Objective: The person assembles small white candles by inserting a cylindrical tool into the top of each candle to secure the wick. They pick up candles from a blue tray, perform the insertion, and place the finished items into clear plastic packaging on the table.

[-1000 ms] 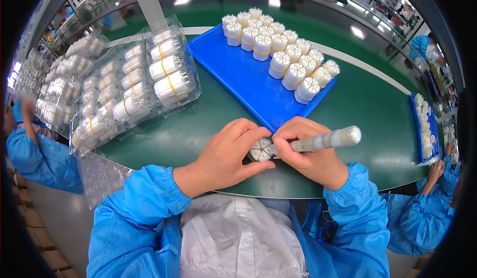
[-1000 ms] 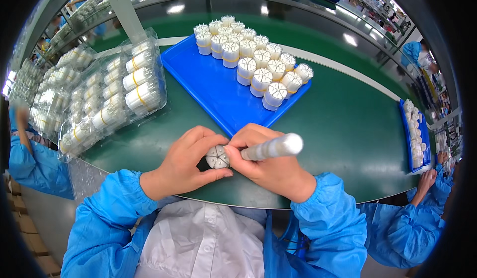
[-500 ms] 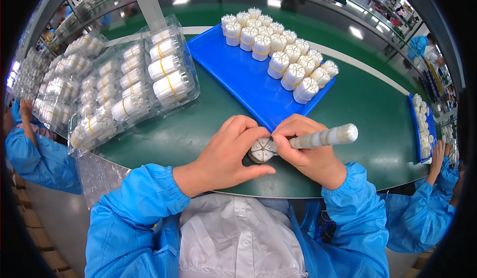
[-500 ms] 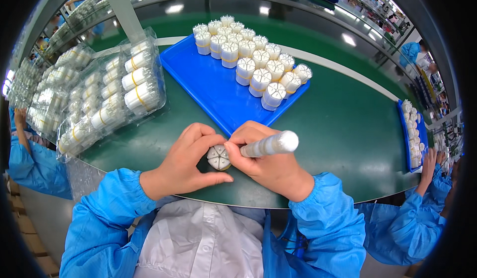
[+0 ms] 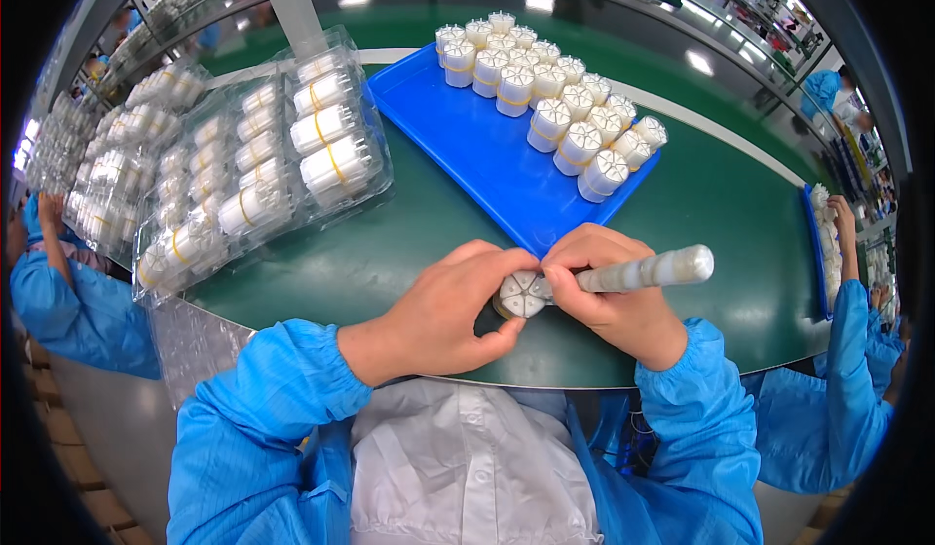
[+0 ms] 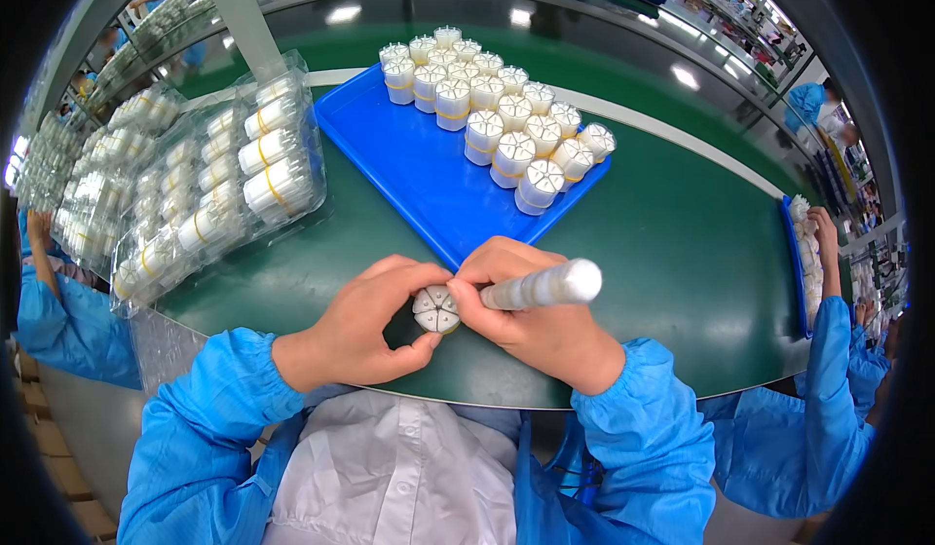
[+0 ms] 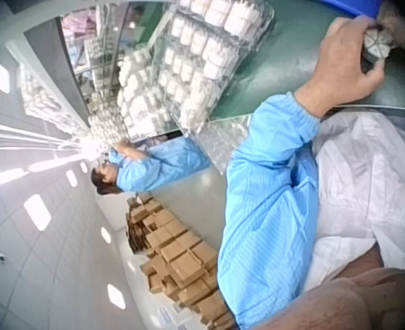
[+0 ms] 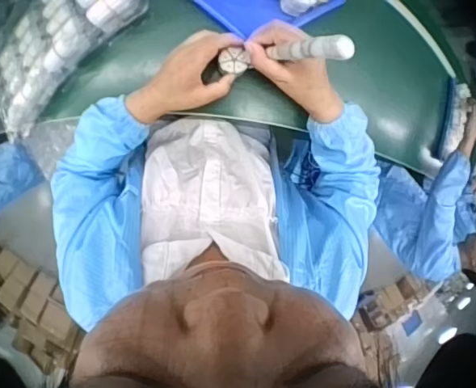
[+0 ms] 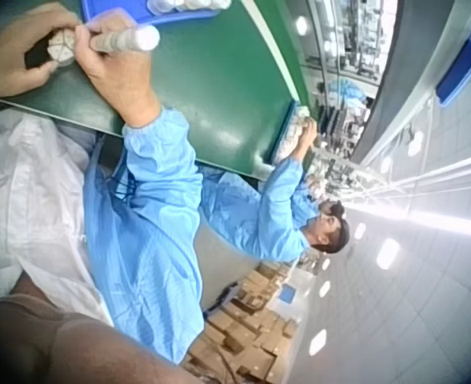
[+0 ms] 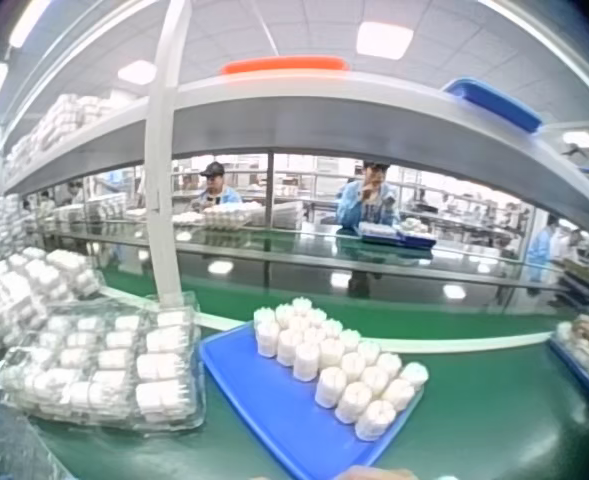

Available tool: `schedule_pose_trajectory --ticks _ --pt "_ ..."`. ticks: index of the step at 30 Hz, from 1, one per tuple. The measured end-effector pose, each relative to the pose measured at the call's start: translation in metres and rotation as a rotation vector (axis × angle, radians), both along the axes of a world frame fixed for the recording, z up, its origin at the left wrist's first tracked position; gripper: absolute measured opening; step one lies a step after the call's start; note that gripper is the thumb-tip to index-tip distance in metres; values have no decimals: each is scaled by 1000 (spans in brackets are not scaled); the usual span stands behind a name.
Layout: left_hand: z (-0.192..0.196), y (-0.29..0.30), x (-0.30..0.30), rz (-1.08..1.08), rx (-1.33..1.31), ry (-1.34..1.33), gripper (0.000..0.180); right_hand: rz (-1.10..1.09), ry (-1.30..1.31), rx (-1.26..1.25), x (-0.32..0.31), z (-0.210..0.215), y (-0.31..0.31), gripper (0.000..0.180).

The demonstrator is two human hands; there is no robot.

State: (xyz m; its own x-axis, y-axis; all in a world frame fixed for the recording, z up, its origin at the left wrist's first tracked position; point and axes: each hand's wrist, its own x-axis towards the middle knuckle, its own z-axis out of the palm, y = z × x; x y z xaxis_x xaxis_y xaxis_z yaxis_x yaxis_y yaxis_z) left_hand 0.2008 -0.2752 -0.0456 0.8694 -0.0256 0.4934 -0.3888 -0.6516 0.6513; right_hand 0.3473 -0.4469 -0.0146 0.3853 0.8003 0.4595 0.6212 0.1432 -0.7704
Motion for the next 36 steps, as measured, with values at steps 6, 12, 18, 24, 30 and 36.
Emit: schedule_pose_trajectory --ticks 6,12,18,24,30,36 --pt "0 0 1 57 17 4 56 3 -12 -2 2 0 -1 9" --pt "-2 -1 0 31 -61 66 64 -25 104 39 9 2 -3 9" --pt "0 -2 0 11 -61 64 70 14 57 -17 5 0 -2 10" --pt "0 0 2 45 -7 87 71 18 5 36 8 0 -2 7" --pt "-1 0 0 -21 -106 87 68 17 58 21 9 4 -4 6" --pt "5 -1 0 -40 -98 129 67 31 -89 8 9 5 -2 7"
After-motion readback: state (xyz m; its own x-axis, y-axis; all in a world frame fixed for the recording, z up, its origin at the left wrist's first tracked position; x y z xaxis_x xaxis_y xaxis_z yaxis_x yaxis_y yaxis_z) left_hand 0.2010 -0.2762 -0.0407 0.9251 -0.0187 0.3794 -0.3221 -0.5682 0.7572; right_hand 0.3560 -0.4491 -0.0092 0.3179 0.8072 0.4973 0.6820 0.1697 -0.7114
